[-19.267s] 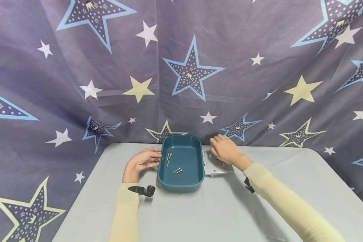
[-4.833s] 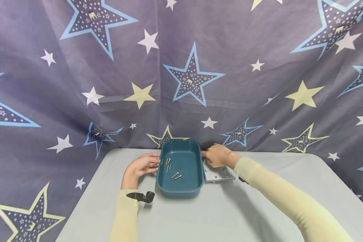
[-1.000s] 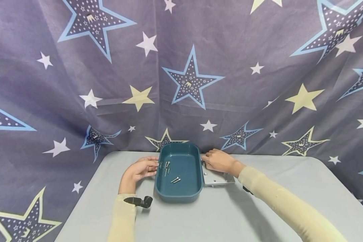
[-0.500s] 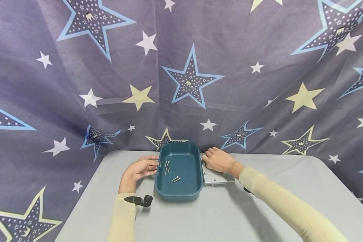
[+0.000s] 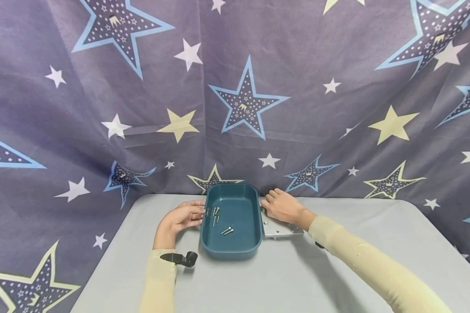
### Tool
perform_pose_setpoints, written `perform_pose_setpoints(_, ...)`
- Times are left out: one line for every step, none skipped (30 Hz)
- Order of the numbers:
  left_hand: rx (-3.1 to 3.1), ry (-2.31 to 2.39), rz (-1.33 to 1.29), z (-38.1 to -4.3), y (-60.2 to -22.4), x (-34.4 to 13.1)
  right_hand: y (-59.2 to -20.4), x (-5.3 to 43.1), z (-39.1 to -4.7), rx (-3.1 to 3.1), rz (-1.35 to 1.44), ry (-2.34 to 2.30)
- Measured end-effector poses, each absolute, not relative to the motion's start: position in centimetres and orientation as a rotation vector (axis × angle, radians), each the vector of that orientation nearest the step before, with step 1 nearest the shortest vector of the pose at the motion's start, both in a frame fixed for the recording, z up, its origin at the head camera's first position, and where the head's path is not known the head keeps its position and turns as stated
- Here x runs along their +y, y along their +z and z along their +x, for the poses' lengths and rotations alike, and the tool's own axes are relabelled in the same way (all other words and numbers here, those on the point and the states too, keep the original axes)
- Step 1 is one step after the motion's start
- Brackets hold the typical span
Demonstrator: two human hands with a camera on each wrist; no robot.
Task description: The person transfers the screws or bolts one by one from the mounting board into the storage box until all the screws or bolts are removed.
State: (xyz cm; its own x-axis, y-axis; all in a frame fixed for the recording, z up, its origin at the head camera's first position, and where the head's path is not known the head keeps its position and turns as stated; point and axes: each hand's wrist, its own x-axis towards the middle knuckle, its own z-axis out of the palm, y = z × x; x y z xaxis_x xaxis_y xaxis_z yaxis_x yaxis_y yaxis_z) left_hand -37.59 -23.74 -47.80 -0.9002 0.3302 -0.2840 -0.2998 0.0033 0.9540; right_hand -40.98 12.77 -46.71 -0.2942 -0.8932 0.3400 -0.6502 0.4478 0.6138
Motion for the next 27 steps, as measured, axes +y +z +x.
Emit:
perform_pose_setpoints(1.855, 1.949, 0.033, -37.61, -47.77, -23.75, -46.72, 12.77, -41.06, -2.036, 1.286, -0.481)
perform_pose_setpoints(1.855, 1.949, 0.039, -37.63, -47.73, -23.76, -46.71, 12.79, -41.14, -2.025, 1.284, -0.487)
perform_pose_setpoints(1.854, 1.947, 0.049, -37.64, -47.66, -23.77, -46.69, 12.8, -41.19, -2.021, 1.282, -0.493)
perform_pose_setpoints(1.854, 1.948, 0.051, -37.68, -47.61, -23.75, -46.69, 12.82, -41.28, -2.02, 1.278, -0.499)
perform_pose_setpoints(1.851, 1.949, 0.053, -37.7, -47.57, -23.74, -46.69, 12.85, -41.36, -2.021, 1.277, -0.503)
perform_pose_setpoints(1.85, 1.95, 0.057, -37.69, -47.49, -23.75, -46.69, 12.86, -41.42, -2.026, 1.277, -0.507)
perform_pose_setpoints(1.848, 1.951, 0.057, -37.71, -47.44, -23.74, -46.68, 12.88, -41.47, -2.032, 1.277, -0.51)
perform_pose_setpoints(1.848, 1.951, 0.061, -37.7, -47.37, -23.74, -46.66, 12.89, -41.51, -2.039, 1.278, -0.514)
perform_pose_setpoints(1.845, 1.953, 0.057, -37.72, -47.34, -23.74, -46.64, 12.89, -41.53, -2.049, 1.279, -0.517)
perform_pose_setpoints(1.844, 1.953, 0.054, -37.74, -47.31, -23.72, -46.61, 12.89, -41.54, -2.057, 1.281, -0.522)
perform_pose_setpoints(1.842, 1.953, 0.052, -37.75, -47.29, -23.72, -46.57, 12.9, -41.54, -2.065, 1.284, -0.526)
perform_pose_setpoints(1.841, 1.954, 0.052, -37.76, -47.27, -23.73, -46.53, 12.89, -41.54, -2.073, 1.286, -0.53)
perform_pose_setpoints(1.841, 1.954, 0.047, -37.82, -47.28, -23.72, -46.49, 12.9, -41.54, -2.077, 1.288, -0.535)
perform_pose_setpoints(1.842, 1.954, 0.046, -37.83, -47.28, -23.74, -46.45, 12.9, -41.53, -2.082, 1.29, -0.536)
perform_pose_setpoints(1.843, 1.955, 0.041, -37.88, -47.3, -23.73, -46.41, 12.89, -41.52, -2.087, 1.293, -0.536)
perform_pose_setpoints(1.845, 1.956, 0.039, -37.88, -47.29, -23.73, -46.37, 12.88, -41.5, -2.09, 1.295, -0.535)
perform_pose_setpoints(1.847, 1.956, 0.038, -37.88, -47.29, -23.73, -46.33, 12.87, -41.49, -2.093, 1.297, -0.535)
perform_pose_setpoints(1.85, 1.955, 0.035, -37.87, -47.29, -23.73, -46.29, 12.86, -41.47, -2.096, 1.3, -0.531)
perform_pose_setpoints(1.853, 1.955, 0.037, -37.84, -47.27, -23.74, -46.26, 12.84, -41.43, -2.099, 1.303, -0.528)
perform_pose_setpoints(1.856, 1.955, 0.032, -37.81, -47.26, -23.73, -46.23, 12.82, -41.38, -2.103, 1.306, -0.524)
perform_pose_setpoints(1.857, 1.953, 0.034, -37.76, -47.24, -23.73, -46.23, 12.81, -41.33, -2.105, 1.31, -0.52)
perform_pose_setpoints(1.855, 1.953, 0.027, -37.72, -47.25, -23.71, -46.23, 12.8, -41.26, -2.107, 1.313, -0.518)
perform_pose_setpoints(1.857, 1.949, 0.03, -37.66, -47.25, -23.72, -46.25, 12.79, -41.18, -2.11, 1.315, -0.515)
perform_pose_setpoints(1.856, 1.947, 0.032, -37.59, -47.26, -23.73, -46.3, 12.79, -41.11, -2.109, 1.318, -0.51)
perform_pose_setpoints(1.854, 1.946, 0.033, -37.54, -47.3, -23.72, -46.36, 12.79, -41.02, -2.109, 1.318, -0.51)
perform_pose_setpoints(1.851, 1.944, 0.029, -37.53, -47.36, -23.71, -46.43, 12.8, -40.94, -2.108, 1.317, -0.506)
perform_pose_setpoints(1.848, 1.943, 0.033, -37.5, -47.42, -23.72, -46.51, 12.81, -40.86, -2.108, 1.315, -0.503)
